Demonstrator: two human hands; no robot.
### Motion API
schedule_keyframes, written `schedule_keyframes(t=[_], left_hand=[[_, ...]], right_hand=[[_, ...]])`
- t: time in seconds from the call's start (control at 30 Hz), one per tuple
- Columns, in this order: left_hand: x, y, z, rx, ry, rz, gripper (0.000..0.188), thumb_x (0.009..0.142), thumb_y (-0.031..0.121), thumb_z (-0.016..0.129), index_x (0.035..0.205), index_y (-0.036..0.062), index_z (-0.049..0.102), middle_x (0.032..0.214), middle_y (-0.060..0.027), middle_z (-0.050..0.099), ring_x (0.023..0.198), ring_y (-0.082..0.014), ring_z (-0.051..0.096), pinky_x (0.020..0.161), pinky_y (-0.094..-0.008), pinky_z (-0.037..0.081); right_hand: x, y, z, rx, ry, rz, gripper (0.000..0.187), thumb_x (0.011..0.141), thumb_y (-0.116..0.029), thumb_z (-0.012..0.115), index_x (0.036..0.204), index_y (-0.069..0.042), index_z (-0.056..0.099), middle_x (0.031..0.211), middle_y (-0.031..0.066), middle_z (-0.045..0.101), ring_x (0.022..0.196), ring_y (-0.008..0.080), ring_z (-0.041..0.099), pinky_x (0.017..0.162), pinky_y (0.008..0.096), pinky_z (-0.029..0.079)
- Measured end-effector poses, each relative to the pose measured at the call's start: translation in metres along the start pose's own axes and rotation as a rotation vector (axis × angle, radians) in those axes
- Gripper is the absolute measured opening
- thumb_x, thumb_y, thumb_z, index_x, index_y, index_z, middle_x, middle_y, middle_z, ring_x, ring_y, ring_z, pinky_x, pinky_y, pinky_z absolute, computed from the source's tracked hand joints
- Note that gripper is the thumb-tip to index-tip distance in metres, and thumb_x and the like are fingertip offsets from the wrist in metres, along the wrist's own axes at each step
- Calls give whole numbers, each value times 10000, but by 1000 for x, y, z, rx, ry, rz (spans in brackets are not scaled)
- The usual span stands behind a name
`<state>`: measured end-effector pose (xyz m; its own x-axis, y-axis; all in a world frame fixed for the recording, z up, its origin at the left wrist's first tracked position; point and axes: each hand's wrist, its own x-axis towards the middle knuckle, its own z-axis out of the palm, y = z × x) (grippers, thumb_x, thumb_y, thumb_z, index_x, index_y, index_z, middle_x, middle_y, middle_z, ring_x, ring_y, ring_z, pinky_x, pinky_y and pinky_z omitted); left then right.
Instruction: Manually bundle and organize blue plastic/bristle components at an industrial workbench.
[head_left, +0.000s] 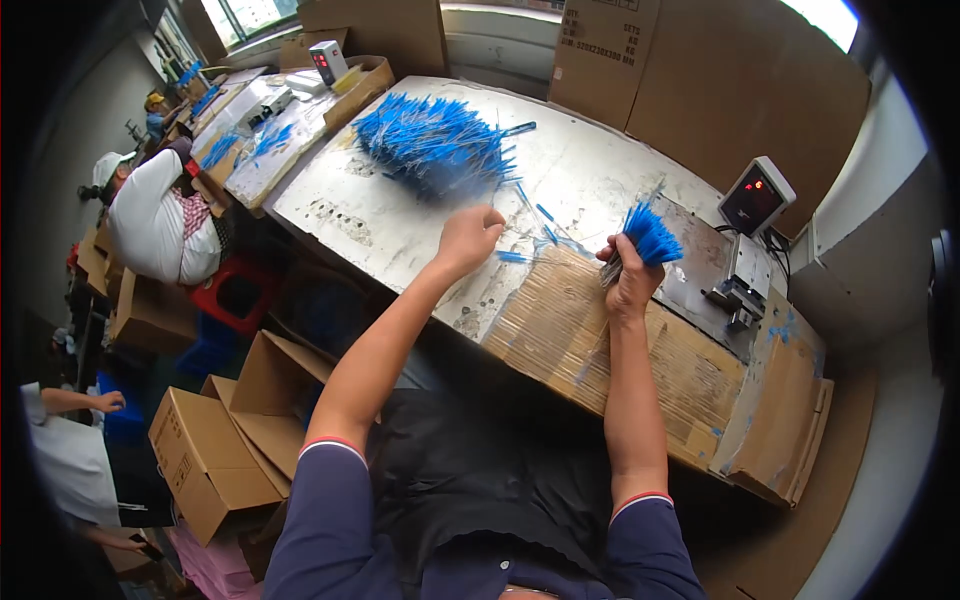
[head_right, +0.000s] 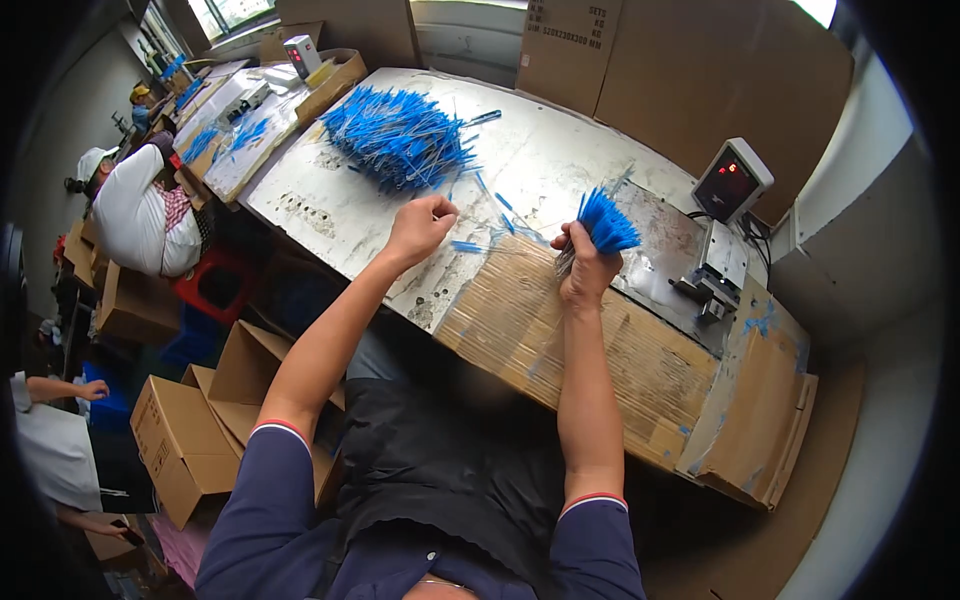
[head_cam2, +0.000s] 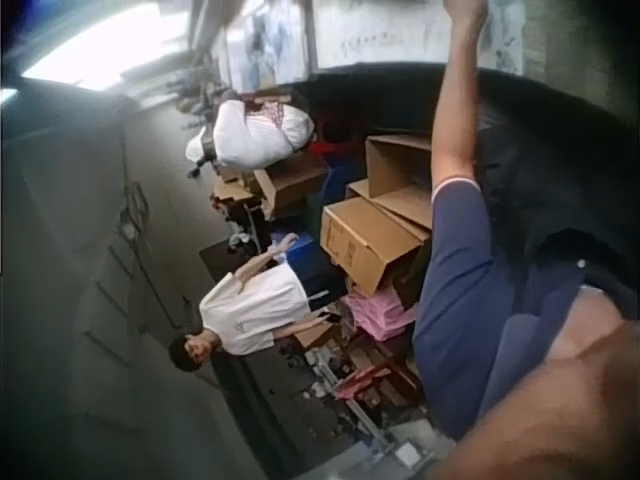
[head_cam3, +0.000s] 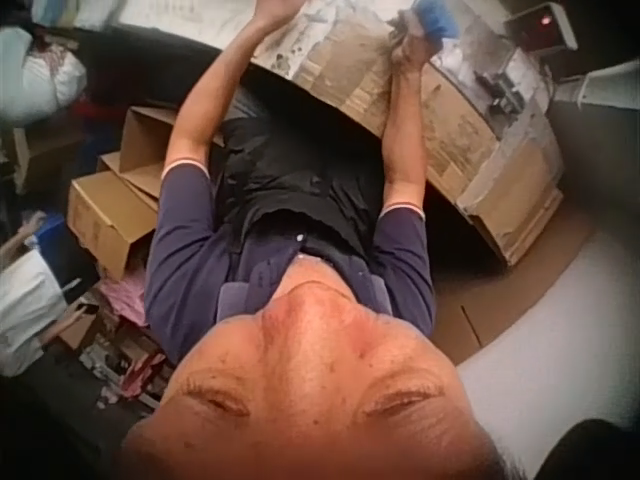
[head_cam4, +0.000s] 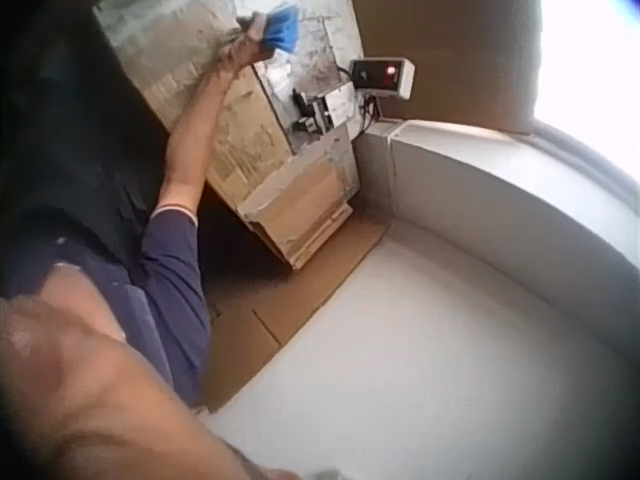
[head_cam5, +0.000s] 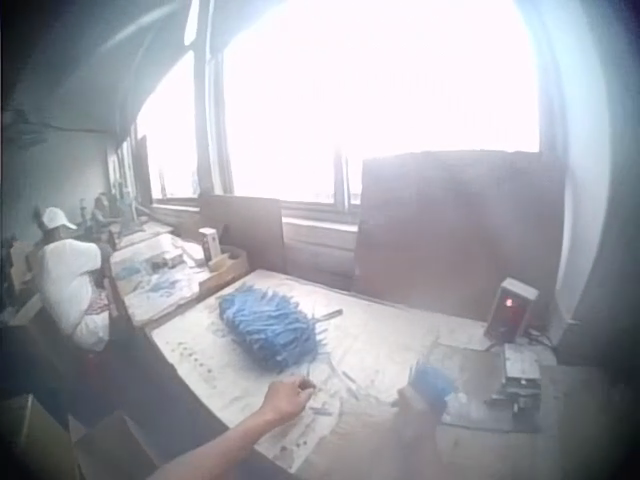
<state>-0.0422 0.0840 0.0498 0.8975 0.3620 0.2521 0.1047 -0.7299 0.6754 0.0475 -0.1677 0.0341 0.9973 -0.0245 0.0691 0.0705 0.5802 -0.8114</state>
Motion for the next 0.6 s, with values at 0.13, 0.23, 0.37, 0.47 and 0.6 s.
schedule_keyframes(t=[0.13,0.23,0.37,0.47,0.6], left_hand=[[17,3,22,67,-25,38,153,900,170,709,968,39,753,941,-149,754,879,-290,723,810,-403,561],[33,12,33,168,-3,3,200,913,228,699,963,44,757,959,-177,748,909,-343,717,830,-445,555],[64,22,43,330,-42,-235,329,924,370,682,949,56,778,1000,-223,742,972,-422,706,864,-500,543],[77,26,48,340,-94,-292,404,869,397,702,954,10,781,1045,-243,745,1018,-427,710,892,-496,547],[87,32,64,334,-102,-389,388,785,307,718,1000,-11,777,1079,-234,751,1041,-408,715,905,-469,556]], right_hand=[[0,4,0,-44,24,32,67,838,15,724,900,24,699,807,115,714,603,203,670,556,332,581],[0,6,0,-60,30,57,71,839,14,726,904,17,699,804,117,713,592,207,665,548,338,573],[0,12,3,-87,22,84,95,842,5,733,927,15,692,800,125,712,589,215,669,540,340,567],[-5,10,12,-73,29,101,62,804,3,733,858,5,701,758,89,709,566,186,658,547,313,531],[-4,7,7,-88,46,94,54,803,4,729,849,18,704,756,88,709,563,185,655,548,311,528]])
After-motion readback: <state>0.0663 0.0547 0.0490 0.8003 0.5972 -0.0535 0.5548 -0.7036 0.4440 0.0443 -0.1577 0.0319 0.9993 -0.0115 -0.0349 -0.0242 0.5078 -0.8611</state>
